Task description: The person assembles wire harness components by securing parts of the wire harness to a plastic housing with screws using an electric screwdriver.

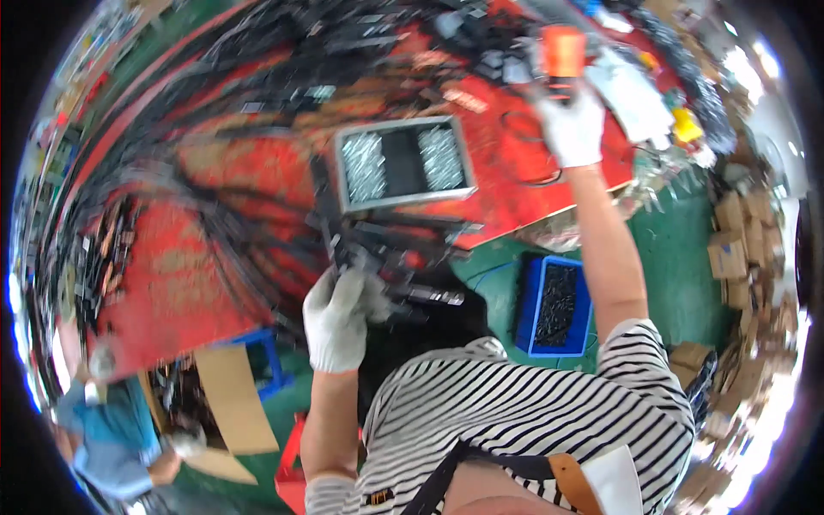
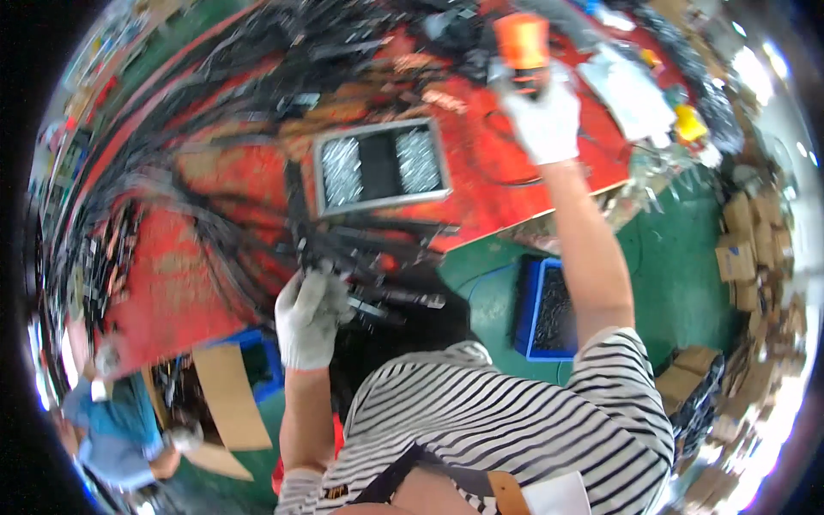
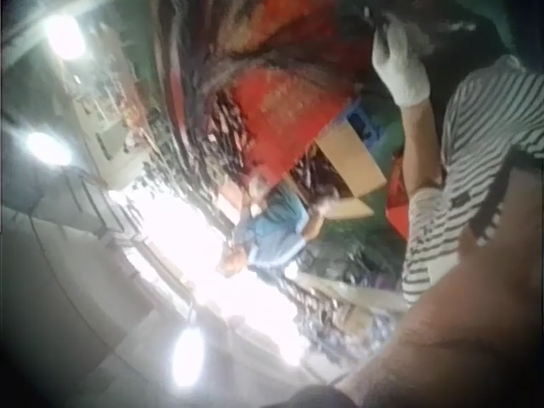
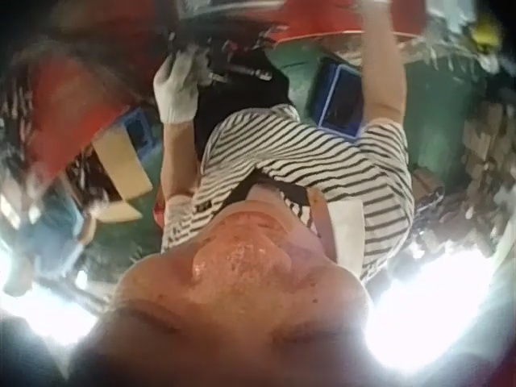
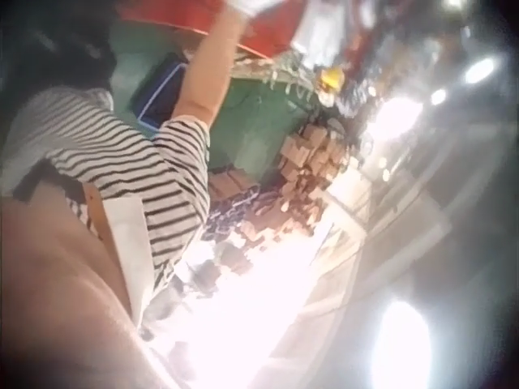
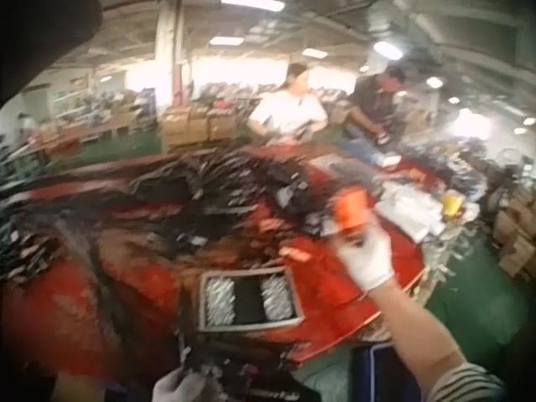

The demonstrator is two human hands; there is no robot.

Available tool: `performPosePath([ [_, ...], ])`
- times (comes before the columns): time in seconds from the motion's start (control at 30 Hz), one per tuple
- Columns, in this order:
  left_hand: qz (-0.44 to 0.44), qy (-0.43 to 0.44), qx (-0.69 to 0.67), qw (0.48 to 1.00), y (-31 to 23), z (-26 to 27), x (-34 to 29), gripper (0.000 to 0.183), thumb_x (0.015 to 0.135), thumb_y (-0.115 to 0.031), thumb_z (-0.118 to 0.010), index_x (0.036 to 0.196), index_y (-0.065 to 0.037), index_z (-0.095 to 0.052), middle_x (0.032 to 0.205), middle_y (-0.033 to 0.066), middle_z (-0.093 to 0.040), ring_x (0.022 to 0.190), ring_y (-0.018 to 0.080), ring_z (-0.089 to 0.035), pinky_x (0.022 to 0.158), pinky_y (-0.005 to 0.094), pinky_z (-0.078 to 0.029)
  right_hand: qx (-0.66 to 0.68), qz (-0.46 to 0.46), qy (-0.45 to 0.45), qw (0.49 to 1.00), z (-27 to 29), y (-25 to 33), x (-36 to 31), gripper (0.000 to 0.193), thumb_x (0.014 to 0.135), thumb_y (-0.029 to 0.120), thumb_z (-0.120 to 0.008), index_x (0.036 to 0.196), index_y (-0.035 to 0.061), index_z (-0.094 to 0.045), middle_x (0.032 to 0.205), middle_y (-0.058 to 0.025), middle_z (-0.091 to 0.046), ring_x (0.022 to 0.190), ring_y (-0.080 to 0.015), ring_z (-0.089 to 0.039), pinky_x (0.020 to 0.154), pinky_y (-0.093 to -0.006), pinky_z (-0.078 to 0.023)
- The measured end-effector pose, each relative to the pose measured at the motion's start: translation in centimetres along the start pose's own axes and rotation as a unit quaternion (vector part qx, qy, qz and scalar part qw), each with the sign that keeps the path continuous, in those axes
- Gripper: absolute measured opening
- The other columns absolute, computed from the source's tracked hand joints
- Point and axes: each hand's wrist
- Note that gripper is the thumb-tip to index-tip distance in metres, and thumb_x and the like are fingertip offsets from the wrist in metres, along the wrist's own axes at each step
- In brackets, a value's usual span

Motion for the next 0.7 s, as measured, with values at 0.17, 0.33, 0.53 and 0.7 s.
performPosePath([
  [0.17,-0.004,-0.021,0.046,0.999,-0.4,-2.2,1.1,0.023,0.101,-0.018,-0.065,0.108,0.004,-0.065,0.086,0.0071,-0.068,0.068,0.0142,-0.062,0.062,0.0291,-0.051,0.007,0.328,-0.095,0.94,1.8,3.6,0.1,0.031,0.088,-0.013,-0.065,0.114,0.0019,-0.07,0.104,-0.0091,-0.075,0.094,-0.02,-0.071,0.089,-0.037,-0.058],
  [0.33,-0.004,-0.054,0.077,0.996,0.2,-1.2,1.0,0.021,0.099,-0.016,-0.07,0.102,0.005,-0.067,0.087,0.0087,-0.073,0.071,0.0127,-0.069,0.065,0.0276,-0.056,0.722,-0.036,0.055,0.689,-1.0,11.0,-4.4,0.045,0.091,0.036,-0.067,0.12,0.0013,-0.064,0.091,-0.0047,-0.054,0.083,-0.0239,-0.053,0.085,-0.0408,-0.047],
  [0.53,-0.017,-0.053,0.056,0.997,1.0,-0.7,0.5,0.02,0.1,-0.014,-0.069,0.104,0.006,-0.067,0.086,0.0086,-0.072,0.071,0.0122,-0.068,0.064,0.0267,-0.055,0.726,0.117,0.314,0.601,-3.8,14.5,-8.7,0.053,0.096,0.036,-0.064,0.143,0.013,-0.057,0.092,0.0012,-0.05,0.075,-0.0158,-0.049,0.073,-0.0364,-0.042],
  [0.7,-0.022,-0.041,0.071,0.996,1.4,-0.5,0.7,0.024,0.1,-0.016,-0.067,0.108,0.006,-0.067,0.089,0.0119,-0.074,0.069,0.0175,-0.071,0.063,0.0306,-0.06,0.696,0.032,0.329,0.637,-4.4,15.8,-10.9,0.052,0.099,0.034,-0.063,0.146,0.0157,-0.054,0.093,0.0004,-0.05,0.076,-0.0168,-0.05,0.072,-0.0396,-0.043],
])
Point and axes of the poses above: each hand's wrist, its own x-axis towards the middle knuckle, its own z-axis out of the back of the hand, y = z × x
